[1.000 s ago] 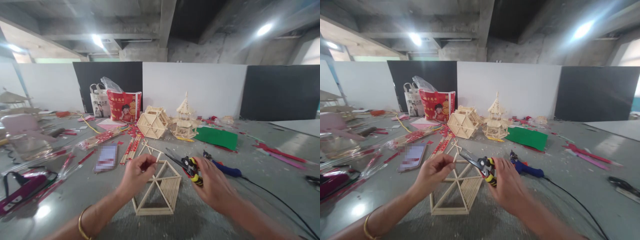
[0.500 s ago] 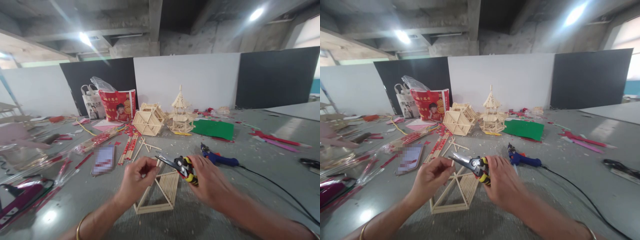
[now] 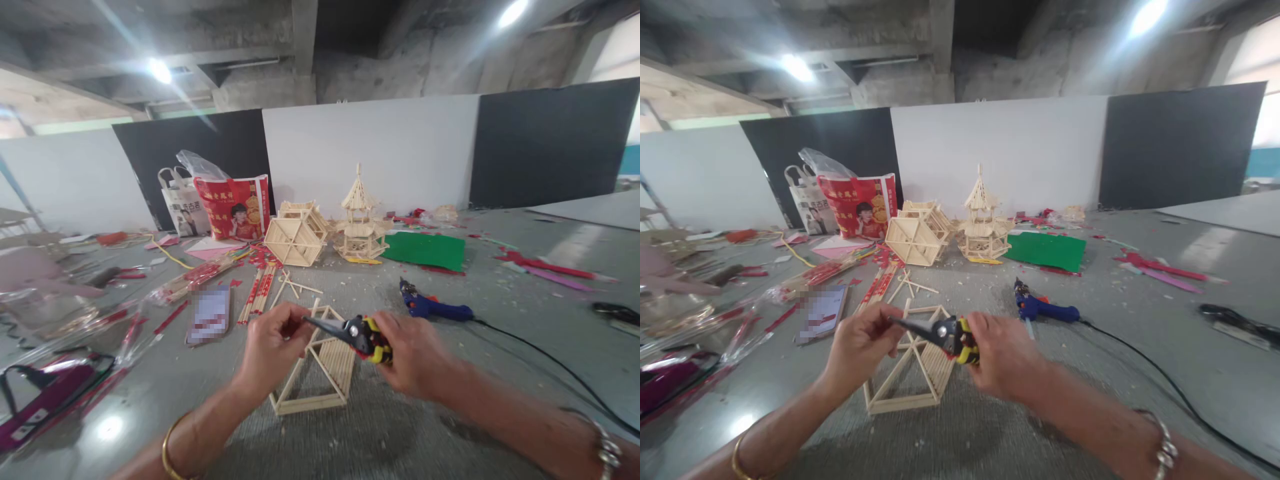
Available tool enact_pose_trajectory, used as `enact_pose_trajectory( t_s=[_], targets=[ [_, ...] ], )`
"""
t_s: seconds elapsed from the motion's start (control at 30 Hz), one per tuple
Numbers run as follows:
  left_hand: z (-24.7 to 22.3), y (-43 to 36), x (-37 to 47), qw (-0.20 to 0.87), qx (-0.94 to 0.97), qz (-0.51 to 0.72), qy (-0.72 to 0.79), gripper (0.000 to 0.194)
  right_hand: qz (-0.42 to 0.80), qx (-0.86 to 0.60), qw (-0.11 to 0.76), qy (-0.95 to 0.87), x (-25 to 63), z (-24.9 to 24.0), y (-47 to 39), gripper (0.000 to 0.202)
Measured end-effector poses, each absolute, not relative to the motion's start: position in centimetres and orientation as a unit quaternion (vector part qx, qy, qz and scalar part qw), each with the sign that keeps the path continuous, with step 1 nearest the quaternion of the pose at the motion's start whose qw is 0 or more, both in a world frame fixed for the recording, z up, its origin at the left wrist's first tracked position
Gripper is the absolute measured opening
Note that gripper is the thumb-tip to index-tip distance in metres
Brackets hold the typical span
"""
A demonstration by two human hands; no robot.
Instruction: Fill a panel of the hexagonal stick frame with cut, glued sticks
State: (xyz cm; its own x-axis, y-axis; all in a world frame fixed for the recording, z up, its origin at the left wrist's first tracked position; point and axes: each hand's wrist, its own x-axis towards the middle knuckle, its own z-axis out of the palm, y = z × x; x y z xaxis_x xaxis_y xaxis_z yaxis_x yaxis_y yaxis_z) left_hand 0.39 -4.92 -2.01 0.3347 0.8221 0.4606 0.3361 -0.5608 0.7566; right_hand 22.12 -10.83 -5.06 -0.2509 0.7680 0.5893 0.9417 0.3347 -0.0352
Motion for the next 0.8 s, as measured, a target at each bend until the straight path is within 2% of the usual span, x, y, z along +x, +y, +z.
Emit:
enact_pose_trajectory(
  t_s=[0.23,0.4,0.57,0.8],
  targets=[
    [-2.0,-4.6,-0.2,0.249,0.770,0.458,0.368,0.014,-0.231,-0.531,0.368,-0.728,21.6,-3.6,-11.0,0.029],
    [-2.4,-4.7,-0.1,0.237,0.771,0.466,0.364,0.014,-0.250,-0.538,0.335,-0.732,22.2,-4.5,-10.9,0.042],
    [-2.6,-4.9,0.2,0.222,0.774,0.469,0.362,0.014,-0.227,-0.540,0.310,-0.749,21.8,-5.3,-10.9,0.047],
    [-2.8,-4.8,0.2,0.205,0.782,0.465,0.361,0.013,-0.146,-0.562,0.302,-0.757,21.2,-5.0,-11.5,0.040]
  ],
)
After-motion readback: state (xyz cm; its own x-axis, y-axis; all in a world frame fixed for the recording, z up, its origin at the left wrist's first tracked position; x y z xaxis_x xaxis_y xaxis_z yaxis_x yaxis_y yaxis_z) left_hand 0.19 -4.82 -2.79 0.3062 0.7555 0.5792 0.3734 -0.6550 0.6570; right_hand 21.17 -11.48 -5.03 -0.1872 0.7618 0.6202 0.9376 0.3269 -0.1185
